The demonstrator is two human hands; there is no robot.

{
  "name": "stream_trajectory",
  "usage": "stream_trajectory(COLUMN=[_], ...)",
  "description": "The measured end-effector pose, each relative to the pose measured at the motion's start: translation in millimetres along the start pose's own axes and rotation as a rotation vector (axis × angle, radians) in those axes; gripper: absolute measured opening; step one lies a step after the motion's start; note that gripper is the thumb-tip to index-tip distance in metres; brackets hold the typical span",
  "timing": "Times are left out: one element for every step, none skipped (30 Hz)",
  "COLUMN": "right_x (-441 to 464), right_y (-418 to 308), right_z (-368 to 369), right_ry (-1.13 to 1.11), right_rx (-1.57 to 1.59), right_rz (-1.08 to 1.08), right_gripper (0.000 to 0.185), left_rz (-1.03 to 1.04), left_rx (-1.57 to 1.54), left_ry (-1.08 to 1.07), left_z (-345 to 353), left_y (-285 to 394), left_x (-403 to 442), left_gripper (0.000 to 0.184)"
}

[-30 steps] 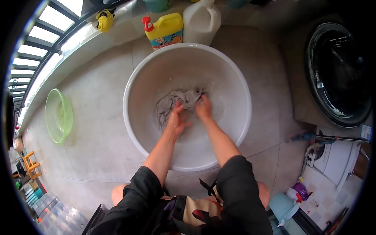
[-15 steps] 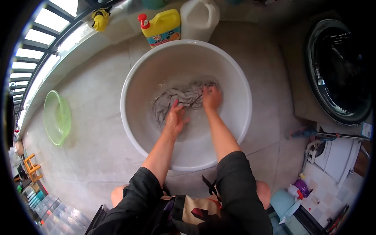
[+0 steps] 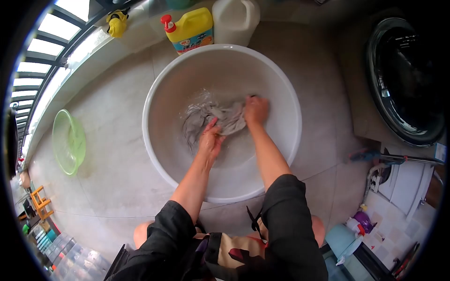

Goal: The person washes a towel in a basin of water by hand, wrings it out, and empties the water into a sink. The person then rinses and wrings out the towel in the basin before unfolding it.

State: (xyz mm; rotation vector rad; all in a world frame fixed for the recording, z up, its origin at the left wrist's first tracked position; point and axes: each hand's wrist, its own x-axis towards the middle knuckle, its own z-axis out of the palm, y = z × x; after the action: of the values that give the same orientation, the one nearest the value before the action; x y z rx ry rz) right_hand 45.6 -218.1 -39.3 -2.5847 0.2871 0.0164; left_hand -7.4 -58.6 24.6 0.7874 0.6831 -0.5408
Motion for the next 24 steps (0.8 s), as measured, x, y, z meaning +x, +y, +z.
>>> stream_trajectory(right_x=[-7.1,-12.6,-24.8,-45.6,-62.8,-77.2,-93.0,-101.9,-100.1,-93.6,-85.4,-66.2,-43.2,-29.2,-10.3,-2.9,-11.9,-14.6,-17.2,-32.6,-45.8,-56.8,-69.6,-78.9], right_y=[-3.1,-3.4,-12.3,-27.0,-49.2,-75.7,-100.8,-116.1,-118.4,-119.5,-119.5,-96.6,-71.0,-43.1,-16.9,-0.8,1.4,0.5,5.6,5.5,-19.8,-56.0,-84.2,-106.0], right_z=[-1.7,-8.5,-10.8,-8.2,-16.5,-30.8,-48.8,-59.0,-56.2,-53.2,-50.2,-36.0,-27.4,-22.1,-16.8,-9.6,-4.1,-3.7,1.5,17.9,5.9,-20.4,-41.0,-56.6], right_ry=[0.140,0.292,0.099,-0.104,-0.134,-0.166,-0.201,-0.236,-0.238,-0.307,-0.377,-0.249,-0.180,-0.123,0.004,0.124,0.112,0.143,0.181,0.146,-0.015,-0.178,-0.209,-0.245], right_rx=[-0.055,-0.116,0.075,0.266,0.349,0.433,0.515,0.597,0.597,0.467,0.337,0.397,0.342,0.280,0.104,-0.073,-0.073,-0.029,0.013,0.137,0.290,0.440,0.555,0.670], right_rz=[0.108,0.216,0.207,0.199,0.130,0.059,0.017,-0.025,-0.021,0.073,0.167,0.234,0.169,0.118,0.107,0.096,0.099,0.184,0.267,0.162,0.186,0.208,0.107,0.007], right_gripper=[0.029,0.027,0.026,0.027,0.027,0.027,0.026,0.025,0.025,0.023,0.023,0.030,0.029,0.028,0.026,0.025,0.025,0.025,0.028,0.034,0.036,0.037,0.033,0.030], left_rz=[0.003,-0.091,-0.183,-0.184,-0.190,-0.195,-0.196,-0.205,-0.217,-0.209,-0.201,-0.125,-0.043,-0.183,-0.185,-0.134,-0.083,-0.078,-0.160,-0.246,-0.247,-0.152,-0.054,-0.056], left_rx=[0.002,-0.041,-0.086,-0.086,-0.151,-0.217,-0.218,-0.173,-0.128,-0.135,-0.142,-0.175,-0.209,0.127,0.132,0.030,-0.076,-0.076,-0.093,-0.108,-0.108,-0.196,-0.283,-0.287], left_ry=[0.002,0.091,0.179,0.175,0.106,0.038,0.038,0.030,0.022,0.020,0.018,-0.035,-0.091,0.049,0.053,0.008,-0.034,-0.040,0.087,0.219,0.213,0.104,-0.004,-0.003], left_z=[1.3,7.8,13.7,14.2,13.7,11.3,2.9,-9.1,-17.2,-15.7,-14.4,-10.9,-8.6,4.3,4.4,2.7,0.5,6.3,16.4,23.2,17.6,6.0,-2.5,-10.7], left_y=[4.2,7.8,12.2,14.5,17.8,22.1,26.3,30.3,29.0,15.7,2.4,-9.4,-11.2,4.7,5.3,4.1,1.2,5.9,13.2,18.5,13.6,3.7,0.9,10.4], left_x=[-4.0,-5.7,-6.0,-4.8,-2.0,1.9,7.5,15.3,20.3,16.0,11.6,9.2,11.4,-4.3,-1.2,0.6,-1.9,-5.0,-9.5,-13.1,-5.0,10.4,21.2,24.7], left_gripper=[0.044,0.048,0.053,0.053,0.057,0.062,0.062,0.061,0.061,0.059,0.058,0.056,0.054,0.053,0.053,0.055,0.057,0.057,0.055,0.054,0.054,0.052,0.050,0.050])
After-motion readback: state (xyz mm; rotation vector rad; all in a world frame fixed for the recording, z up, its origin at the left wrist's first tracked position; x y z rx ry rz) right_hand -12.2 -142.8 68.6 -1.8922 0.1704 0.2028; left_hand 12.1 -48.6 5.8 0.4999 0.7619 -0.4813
